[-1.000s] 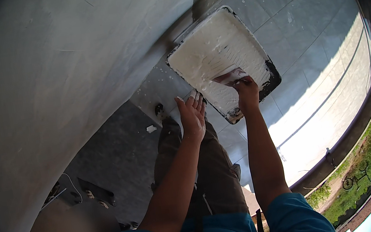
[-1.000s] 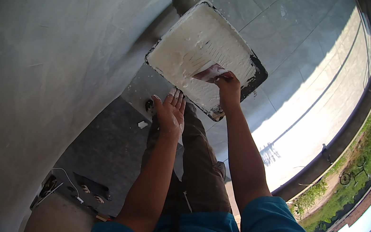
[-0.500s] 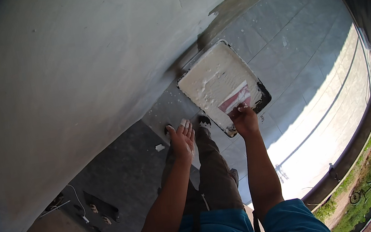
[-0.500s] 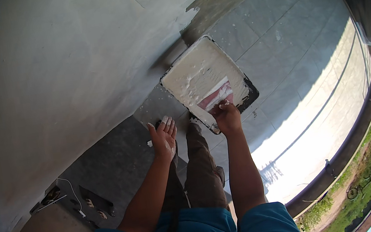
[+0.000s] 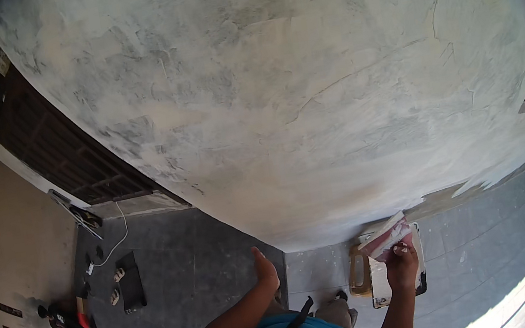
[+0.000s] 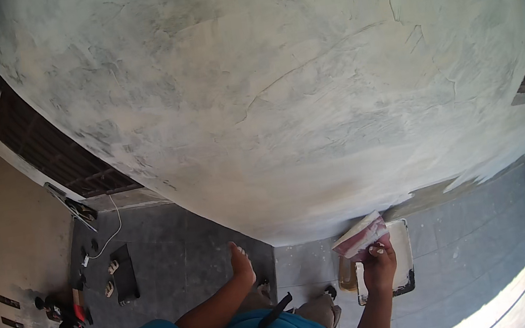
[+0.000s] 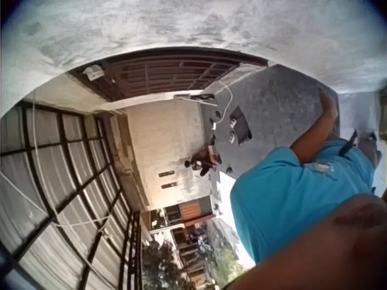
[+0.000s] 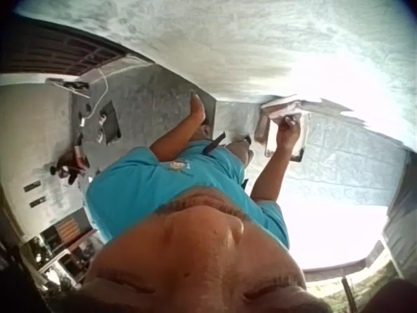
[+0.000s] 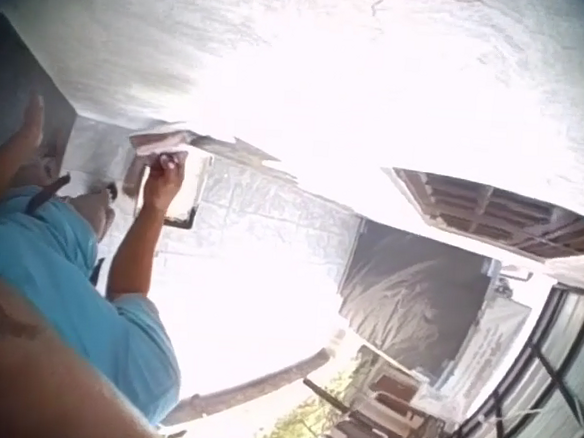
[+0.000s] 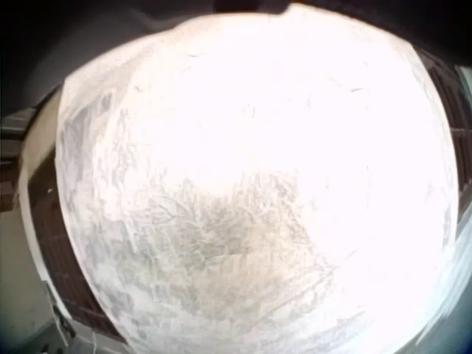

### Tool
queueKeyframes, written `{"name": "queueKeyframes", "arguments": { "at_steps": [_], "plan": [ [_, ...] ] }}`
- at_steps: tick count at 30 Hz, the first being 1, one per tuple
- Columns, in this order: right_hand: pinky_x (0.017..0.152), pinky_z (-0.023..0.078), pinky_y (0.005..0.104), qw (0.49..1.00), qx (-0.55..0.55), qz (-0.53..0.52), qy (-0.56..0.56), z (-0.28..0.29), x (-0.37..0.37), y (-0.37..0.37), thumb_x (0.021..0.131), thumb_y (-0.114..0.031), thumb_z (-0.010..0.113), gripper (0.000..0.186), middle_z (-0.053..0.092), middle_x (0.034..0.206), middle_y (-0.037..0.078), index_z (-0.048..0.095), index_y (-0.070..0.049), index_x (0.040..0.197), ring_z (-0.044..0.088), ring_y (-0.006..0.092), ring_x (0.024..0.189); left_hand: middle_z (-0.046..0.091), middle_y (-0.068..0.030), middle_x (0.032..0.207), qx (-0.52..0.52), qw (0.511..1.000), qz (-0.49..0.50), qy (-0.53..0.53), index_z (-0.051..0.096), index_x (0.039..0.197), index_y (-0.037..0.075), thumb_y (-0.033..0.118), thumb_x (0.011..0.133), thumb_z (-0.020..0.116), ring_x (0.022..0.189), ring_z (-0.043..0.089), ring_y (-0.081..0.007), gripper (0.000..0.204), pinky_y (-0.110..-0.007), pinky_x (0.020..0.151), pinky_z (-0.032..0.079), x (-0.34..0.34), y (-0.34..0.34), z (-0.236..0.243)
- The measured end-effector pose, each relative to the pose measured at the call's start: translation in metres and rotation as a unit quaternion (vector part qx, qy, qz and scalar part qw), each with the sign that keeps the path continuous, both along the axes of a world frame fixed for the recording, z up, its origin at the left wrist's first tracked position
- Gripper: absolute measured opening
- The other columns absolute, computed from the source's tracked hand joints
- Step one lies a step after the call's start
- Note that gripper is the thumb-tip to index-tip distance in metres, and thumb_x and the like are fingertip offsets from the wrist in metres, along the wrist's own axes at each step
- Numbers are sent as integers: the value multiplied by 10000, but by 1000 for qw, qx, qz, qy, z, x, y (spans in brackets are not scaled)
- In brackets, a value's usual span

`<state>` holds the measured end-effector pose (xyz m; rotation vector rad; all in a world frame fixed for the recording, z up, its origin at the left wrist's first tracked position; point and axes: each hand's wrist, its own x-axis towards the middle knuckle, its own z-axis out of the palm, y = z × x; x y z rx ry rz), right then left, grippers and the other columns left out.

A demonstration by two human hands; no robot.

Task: Scrape and apply putty/filler to a concrete wall near a window frame.

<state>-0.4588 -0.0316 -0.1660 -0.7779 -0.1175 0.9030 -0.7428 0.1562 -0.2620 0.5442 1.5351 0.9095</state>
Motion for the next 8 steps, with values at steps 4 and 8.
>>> {"name": "queueKeyframes", "arguments": {
  "at_steps": [4,8],
  "plan": [
    [824,583,360,994,74,34,-67,75,-48,70,779,11,547,317,655,996,92,612,40,1087,664,209,915,147,-202,1630,212,971,96,-52,143,1543,-49,562,1044,269,1520,134,-276,799,-365,1228,96,-46,80,59],
    [1008,488,406,975,94,115,-165,153,-115,133,763,-12,615,451,661,1098,85,590,44,1210,634,224,1075,70,-130,1655,397,894,-19,-207,81,1577,58,622,1013,296,1528,89,-268,827,-403,1239,63,-96,152,156]
  ]
}}
